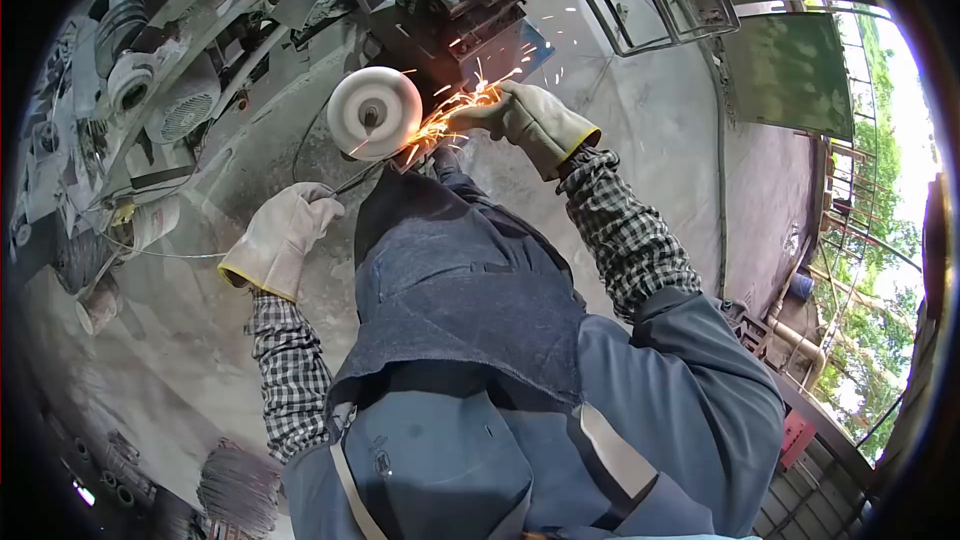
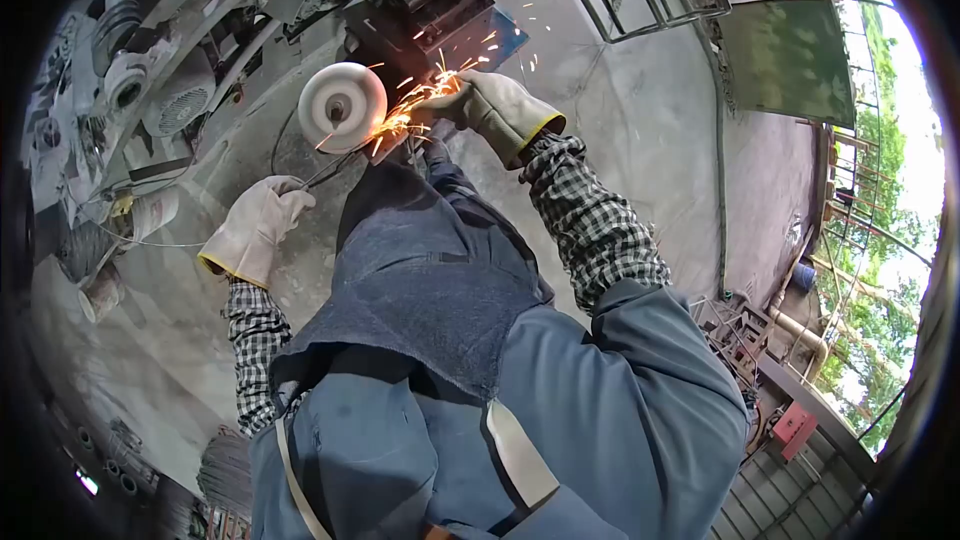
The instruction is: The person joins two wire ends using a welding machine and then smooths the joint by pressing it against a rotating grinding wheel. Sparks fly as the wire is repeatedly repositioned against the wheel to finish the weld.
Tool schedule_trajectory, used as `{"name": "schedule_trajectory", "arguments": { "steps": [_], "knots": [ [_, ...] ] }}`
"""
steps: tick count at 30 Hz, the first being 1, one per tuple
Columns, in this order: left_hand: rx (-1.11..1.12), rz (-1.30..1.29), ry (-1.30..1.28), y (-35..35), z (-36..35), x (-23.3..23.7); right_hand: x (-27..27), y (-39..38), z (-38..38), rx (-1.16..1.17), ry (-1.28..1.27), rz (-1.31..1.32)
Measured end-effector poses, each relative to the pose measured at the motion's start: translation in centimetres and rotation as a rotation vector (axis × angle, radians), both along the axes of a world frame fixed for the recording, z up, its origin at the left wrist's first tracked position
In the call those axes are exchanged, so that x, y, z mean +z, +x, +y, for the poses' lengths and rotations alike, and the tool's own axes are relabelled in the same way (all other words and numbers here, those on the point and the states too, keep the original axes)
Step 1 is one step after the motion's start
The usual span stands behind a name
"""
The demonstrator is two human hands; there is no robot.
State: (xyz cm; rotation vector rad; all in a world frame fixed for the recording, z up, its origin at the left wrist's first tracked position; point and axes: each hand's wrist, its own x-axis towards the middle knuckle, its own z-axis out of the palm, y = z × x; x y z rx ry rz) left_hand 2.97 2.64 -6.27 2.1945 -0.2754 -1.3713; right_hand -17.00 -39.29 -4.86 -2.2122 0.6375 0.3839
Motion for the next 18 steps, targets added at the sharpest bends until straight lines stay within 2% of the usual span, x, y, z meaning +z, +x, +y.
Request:
{"name": "schedule_trajectory", "arguments": {
  "steps": [3, 4, 7, 8, 10, 14, 17, 18],
  "knots": [
    [-0.013, 0.023, 0.046, -0.1, -0.9, 1.2, -7.4, -2.0, -1.6, 0.022, 0.061, -0.244],
    [-0.010, 0.033, 0.049, -0.1, -1.0, 1.4, -8.5, -2.1, -2.1, 0.033, 0.063, -0.236],
    [-0.014, 0.064, 0.030, 0.1, -0.1, 0.2, -2.5, -0.1, 0.5, -0.031, 0.047, -0.010],
    [-0.019, 0.074, 0.018, 0.2, 0.1, -0.3, -3.5, -1.0, 0.2, -0.057, 0.155, -0.074],
    [-0.036, 0.041, 0.070, 0.1, -0.4, 0.0, 1.8, 0.7, 2.2, 0.034, -0.186, 0.085],
    [-0.023, -0.011, 0.112, -0.5, -1.2, 1.3, 1.1, -0.4, 1.7, 0.033, -0.071, -0.042],
    [-0.069, -0.048, 0.059, -0.2, 0.0, -0.6, 1.8, 0.6, 1.6, 0.098, -0.105, 0.094],
    [-0.065, -0.051, 0.071, -0.3, -0.2, -0.3, 0.3, -0.6, 0.9, -0.029, 0.174, -0.058]
  ]
}}
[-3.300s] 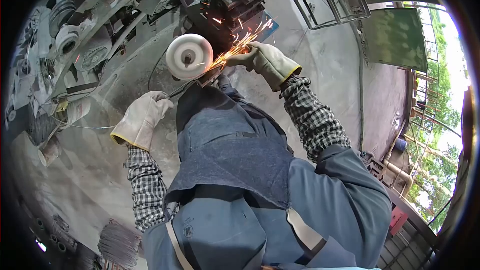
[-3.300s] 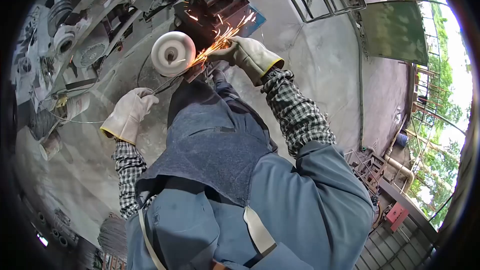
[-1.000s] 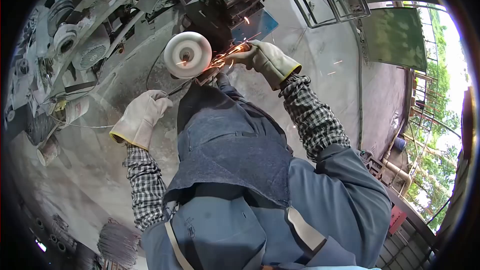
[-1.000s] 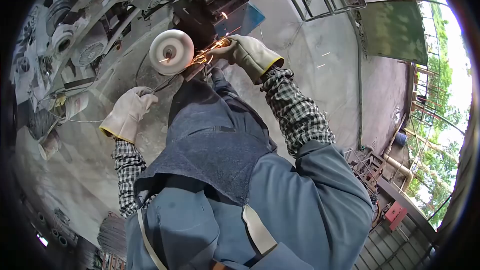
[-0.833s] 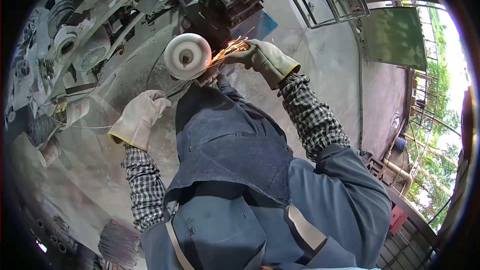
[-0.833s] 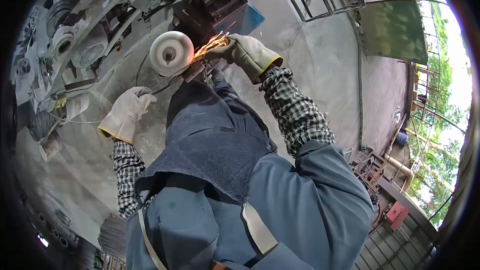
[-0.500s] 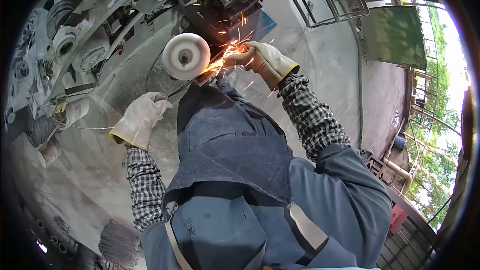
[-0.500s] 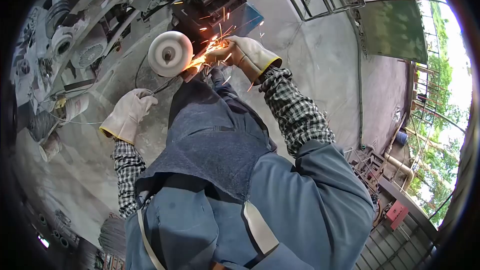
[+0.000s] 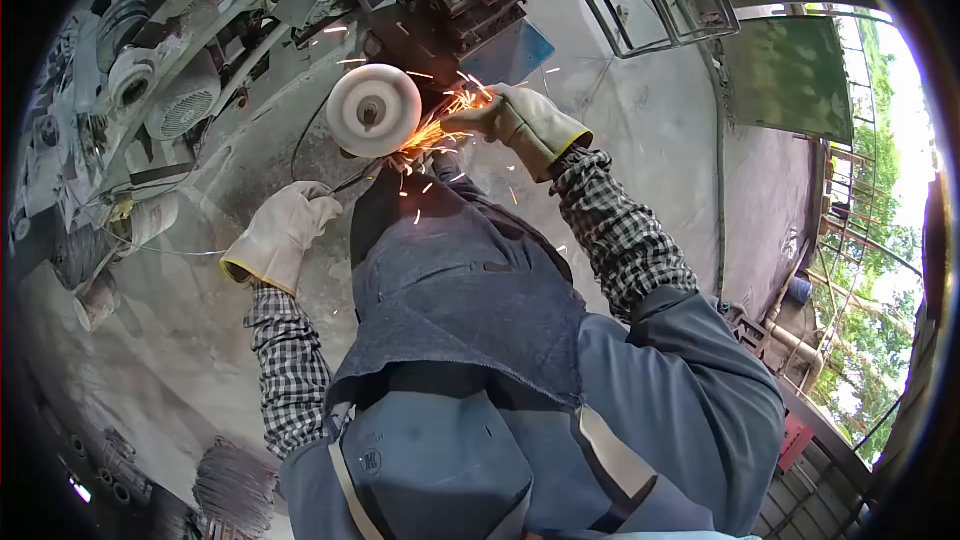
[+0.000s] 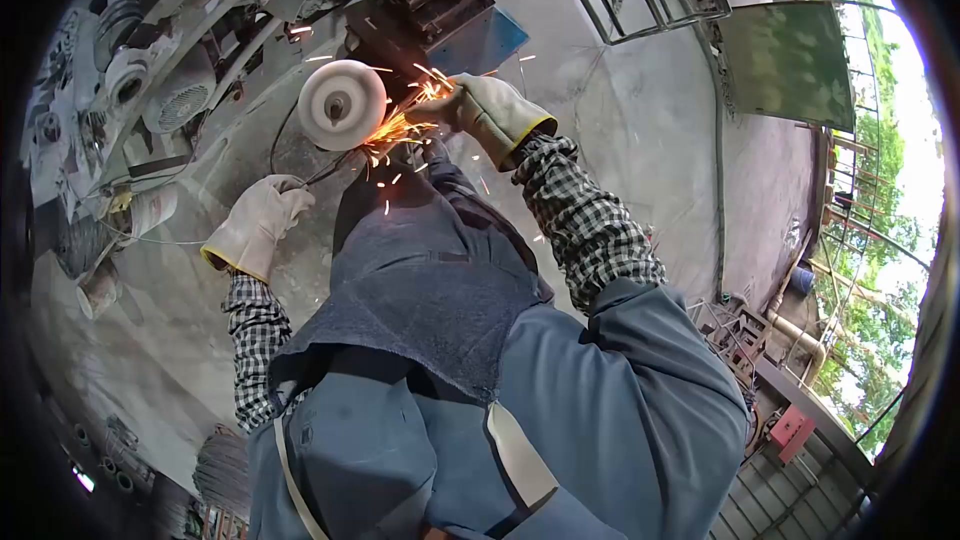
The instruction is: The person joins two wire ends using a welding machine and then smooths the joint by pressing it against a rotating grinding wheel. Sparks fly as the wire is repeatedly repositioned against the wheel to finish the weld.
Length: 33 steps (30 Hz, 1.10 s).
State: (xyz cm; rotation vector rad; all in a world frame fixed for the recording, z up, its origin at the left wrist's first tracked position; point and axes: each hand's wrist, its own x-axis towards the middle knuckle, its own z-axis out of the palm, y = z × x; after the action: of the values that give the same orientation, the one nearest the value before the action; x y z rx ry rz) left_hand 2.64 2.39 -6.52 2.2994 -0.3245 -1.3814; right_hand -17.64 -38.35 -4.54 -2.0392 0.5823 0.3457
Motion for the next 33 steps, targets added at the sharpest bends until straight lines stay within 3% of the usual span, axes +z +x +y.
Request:
{"name": "schedule_trajectory", "arguments": {
  "steps": [2, 4, 7, 11, 13, 15, 16, 19, 26, 33],
  "knots": [
    [0.010, -0.007, 0.026, -0.2, -0.7, 1.2, -9.7, -0.8, -0.7, -0.192, 0.504, -0.236],
    [0.012, 0.010, 0.053, 0.1, -1.2, 1.9, -0.6, 0.8, 0.1, 0.110, -0.182, 0.077],
    [0.048, 0.015, 0.023, -0.1, -1.6, 2.5, 3.7, 1.0, 0.7, 0.038, -0.103, 0.115],
    [0.012, 0.008, 0.039, 0.2, -1.3, 2.5, -2.2, 0.3, 0.3, 0.084, -0.373, 0.004],
    [0.053, 0.038, 0.005, 0.4, -0.5, 1.4, -3.7, 0.0, -0.6, -0.002, -0.135, 0.032],
    [0.053, 0.044, 0.016, 0.3, -0.5, 1.8, 2.5, 1.7, 0.5, 0.010, -0.135, 0.256],
    [0.030, 0.035, 0.043, 0.3, -1.0, 2.9, 2.6, 1.2, 0.6, -0.054, -0.038, 0.146],
    [0.032, 0.017, 0.019, 0.3, -1.0, 3.3, 0.0, 0.7, -0.2, -0.090, -0.029, 0.074],
    [0.130, -0.014, -0.183, -0.8, -1.0, 5.5, 2.1, 1.2, 0.1, -0.010, -0.126, 0.100],
    [0.031, -0.011, -0.008, 0.1, -0.3, 2.5, -0.1, 0.8, -0.2, -0.069, -0.004, 0.060]
  ]
}}
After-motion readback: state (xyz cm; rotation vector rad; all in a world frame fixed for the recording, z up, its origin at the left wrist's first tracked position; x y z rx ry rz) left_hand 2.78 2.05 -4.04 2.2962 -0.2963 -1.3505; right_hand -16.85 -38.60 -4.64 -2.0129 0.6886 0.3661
